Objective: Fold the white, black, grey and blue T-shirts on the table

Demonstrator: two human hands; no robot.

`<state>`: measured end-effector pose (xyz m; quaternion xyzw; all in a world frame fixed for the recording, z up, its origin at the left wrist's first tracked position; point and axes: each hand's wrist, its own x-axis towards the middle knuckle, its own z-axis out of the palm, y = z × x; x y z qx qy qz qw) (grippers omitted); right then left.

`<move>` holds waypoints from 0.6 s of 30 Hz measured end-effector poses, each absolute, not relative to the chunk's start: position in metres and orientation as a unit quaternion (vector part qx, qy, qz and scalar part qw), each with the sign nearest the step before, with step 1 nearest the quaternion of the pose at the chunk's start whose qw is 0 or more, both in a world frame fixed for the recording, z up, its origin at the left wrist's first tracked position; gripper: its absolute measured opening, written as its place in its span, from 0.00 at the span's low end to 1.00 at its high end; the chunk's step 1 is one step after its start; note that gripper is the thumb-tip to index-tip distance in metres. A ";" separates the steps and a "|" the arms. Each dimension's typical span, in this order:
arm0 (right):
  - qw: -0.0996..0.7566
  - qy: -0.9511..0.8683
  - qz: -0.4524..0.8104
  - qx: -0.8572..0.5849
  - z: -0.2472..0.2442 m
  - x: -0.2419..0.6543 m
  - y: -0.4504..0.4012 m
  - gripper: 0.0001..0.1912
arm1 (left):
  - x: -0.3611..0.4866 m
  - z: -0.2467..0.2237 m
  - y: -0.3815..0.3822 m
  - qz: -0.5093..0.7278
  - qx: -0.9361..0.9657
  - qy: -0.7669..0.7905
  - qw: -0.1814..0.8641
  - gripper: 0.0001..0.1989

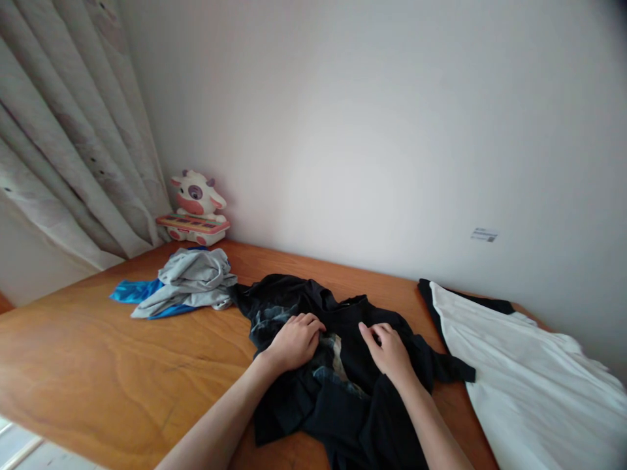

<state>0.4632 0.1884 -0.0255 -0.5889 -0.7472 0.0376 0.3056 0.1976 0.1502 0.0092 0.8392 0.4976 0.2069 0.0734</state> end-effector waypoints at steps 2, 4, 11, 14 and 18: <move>0.235 -0.724 0.068 -0.645 -0.011 0.457 0.199 0.35 | 0.197 0.010 0.150 0.210 0.839 0.496 0.074 0.15; 0.169 -0.690 0.069 -0.700 -0.001 0.448 0.210 0.34 | 0.197 0.011 0.150 0.211 0.839 0.496 0.077 0.15; 0.248 -0.679 -0.087 -0.686 -0.024 0.417 0.216 0.20 | 0.197 0.010 0.150 0.211 0.834 0.504 0.081 0.15; 0.265 -0.688 -0.086 -0.670 -0.038 0.420 0.218 0.26 | 0.197 0.006 0.151 0.220 0.818 0.528 0.058 0.18; 0.240 -0.683 -0.057 -0.687 -0.043 0.426 0.219 0.28 | 0.195 0.003 0.152 0.172 0.810 0.558 0.054 0.26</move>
